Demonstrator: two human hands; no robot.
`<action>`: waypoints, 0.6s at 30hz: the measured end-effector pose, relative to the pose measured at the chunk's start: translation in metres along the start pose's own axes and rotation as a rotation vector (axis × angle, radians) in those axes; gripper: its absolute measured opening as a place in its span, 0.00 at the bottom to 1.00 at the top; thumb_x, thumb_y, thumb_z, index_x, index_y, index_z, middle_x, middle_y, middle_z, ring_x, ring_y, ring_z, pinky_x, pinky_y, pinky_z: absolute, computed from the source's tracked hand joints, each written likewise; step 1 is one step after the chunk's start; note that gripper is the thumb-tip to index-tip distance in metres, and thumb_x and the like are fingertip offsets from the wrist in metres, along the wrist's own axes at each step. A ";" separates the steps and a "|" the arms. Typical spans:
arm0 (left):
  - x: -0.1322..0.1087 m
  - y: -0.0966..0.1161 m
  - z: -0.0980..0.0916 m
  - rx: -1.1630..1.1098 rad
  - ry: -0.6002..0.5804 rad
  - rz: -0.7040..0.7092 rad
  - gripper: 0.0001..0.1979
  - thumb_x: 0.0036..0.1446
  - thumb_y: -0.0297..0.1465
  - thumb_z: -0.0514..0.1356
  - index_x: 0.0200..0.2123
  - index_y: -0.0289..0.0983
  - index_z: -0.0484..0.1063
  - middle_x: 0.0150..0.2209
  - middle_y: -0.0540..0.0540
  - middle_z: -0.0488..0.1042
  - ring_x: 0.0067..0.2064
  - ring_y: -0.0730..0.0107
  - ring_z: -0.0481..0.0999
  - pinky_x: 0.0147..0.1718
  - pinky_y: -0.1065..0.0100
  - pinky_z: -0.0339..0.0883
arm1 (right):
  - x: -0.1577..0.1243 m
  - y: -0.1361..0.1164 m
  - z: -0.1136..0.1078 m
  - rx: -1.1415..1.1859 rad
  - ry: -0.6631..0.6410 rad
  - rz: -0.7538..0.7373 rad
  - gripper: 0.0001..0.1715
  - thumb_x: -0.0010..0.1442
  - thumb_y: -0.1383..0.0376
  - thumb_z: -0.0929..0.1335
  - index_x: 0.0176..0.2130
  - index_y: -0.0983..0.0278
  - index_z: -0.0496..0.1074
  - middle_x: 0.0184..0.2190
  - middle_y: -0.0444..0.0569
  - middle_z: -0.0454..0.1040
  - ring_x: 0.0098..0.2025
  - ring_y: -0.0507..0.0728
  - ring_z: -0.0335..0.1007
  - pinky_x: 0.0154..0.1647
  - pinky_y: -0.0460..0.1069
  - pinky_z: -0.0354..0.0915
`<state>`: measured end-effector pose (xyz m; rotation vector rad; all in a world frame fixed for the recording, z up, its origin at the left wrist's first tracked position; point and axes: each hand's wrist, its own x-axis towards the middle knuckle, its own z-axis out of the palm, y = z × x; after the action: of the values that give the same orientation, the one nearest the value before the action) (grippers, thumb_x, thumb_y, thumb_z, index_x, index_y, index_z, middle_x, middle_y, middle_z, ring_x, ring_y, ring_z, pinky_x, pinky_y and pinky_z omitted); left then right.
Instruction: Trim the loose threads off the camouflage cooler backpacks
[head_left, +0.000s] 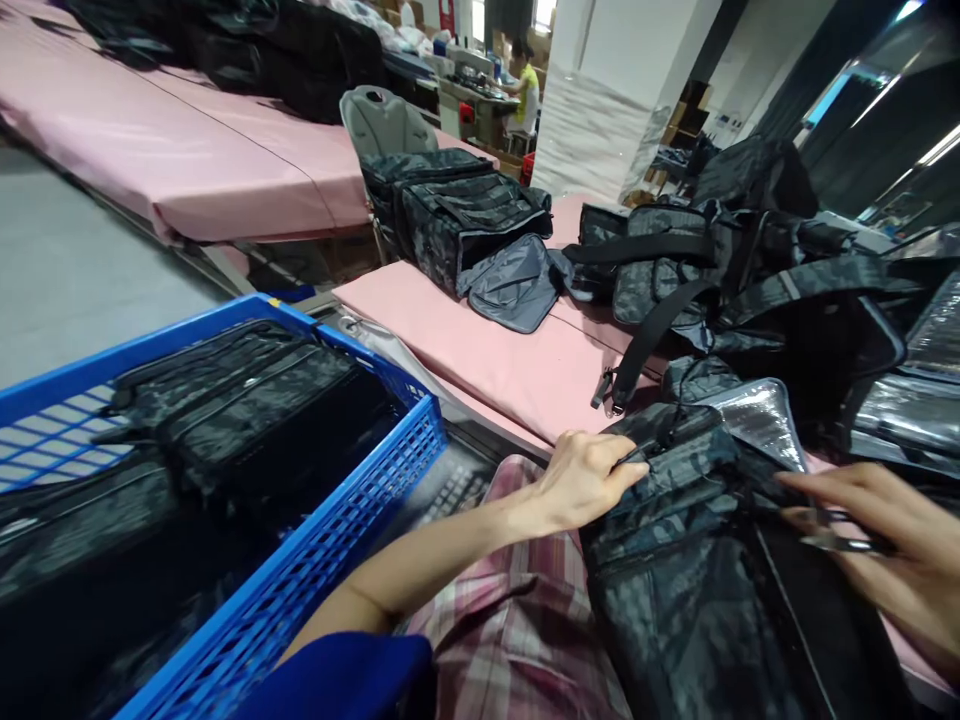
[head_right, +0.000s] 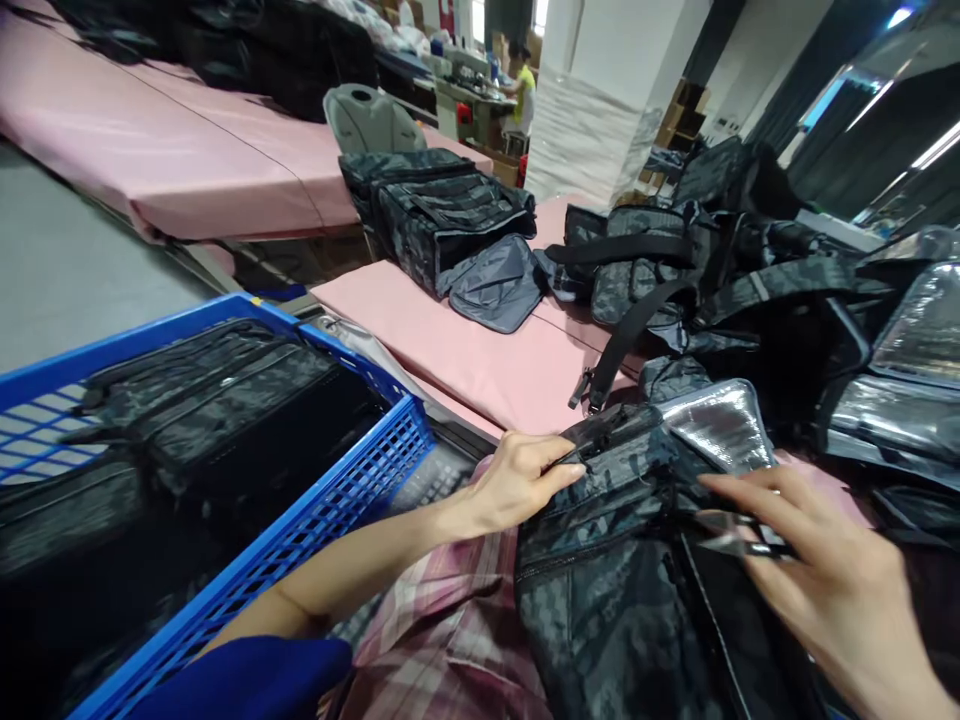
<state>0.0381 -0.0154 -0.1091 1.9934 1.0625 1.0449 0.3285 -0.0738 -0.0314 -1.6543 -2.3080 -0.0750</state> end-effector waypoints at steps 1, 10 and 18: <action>-0.001 -0.004 0.003 0.030 -0.014 -0.008 0.12 0.59 0.34 0.56 0.24 0.35 0.68 0.22 0.53 0.66 0.24 0.77 0.62 0.26 0.73 0.51 | 0.000 -0.005 0.004 0.040 -0.031 -0.014 0.17 0.60 0.56 0.63 0.48 0.52 0.72 0.44 0.49 0.72 0.43 0.58 0.71 0.37 0.50 0.68; -0.018 -0.033 0.022 0.247 -0.053 0.076 0.16 0.58 0.36 0.59 0.49 0.40 0.72 0.42 0.46 0.74 0.42 0.67 0.72 0.41 0.68 0.63 | 0.001 -0.015 0.074 0.374 -0.242 0.014 0.12 0.61 0.59 0.63 0.38 0.59 0.74 0.36 0.47 0.72 0.38 0.54 0.71 0.39 0.46 0.65; -0.035 -0.067 0.042 0.164 -0.216 0.123 0.08 0.60 0.31 0.57 0.35 0.39 0.78 0.40 0.49 0.73 0.43 0.71 0.70 0.45 0.68 0.62 | 0.001 -0.032 0.098 0.378 -0.424 0.051 0.16 0.57 0.62 0.60 0.35 0.60 0.76 0.33 0.48 0.74 0.36 0.55 0.73 0.36 0.47 0.66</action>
<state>0.0379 -0.0213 -0.1949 2.2700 0.9451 0.8022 0.2774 -0.0626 -0.1204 -1.6423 -2.3654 0.7430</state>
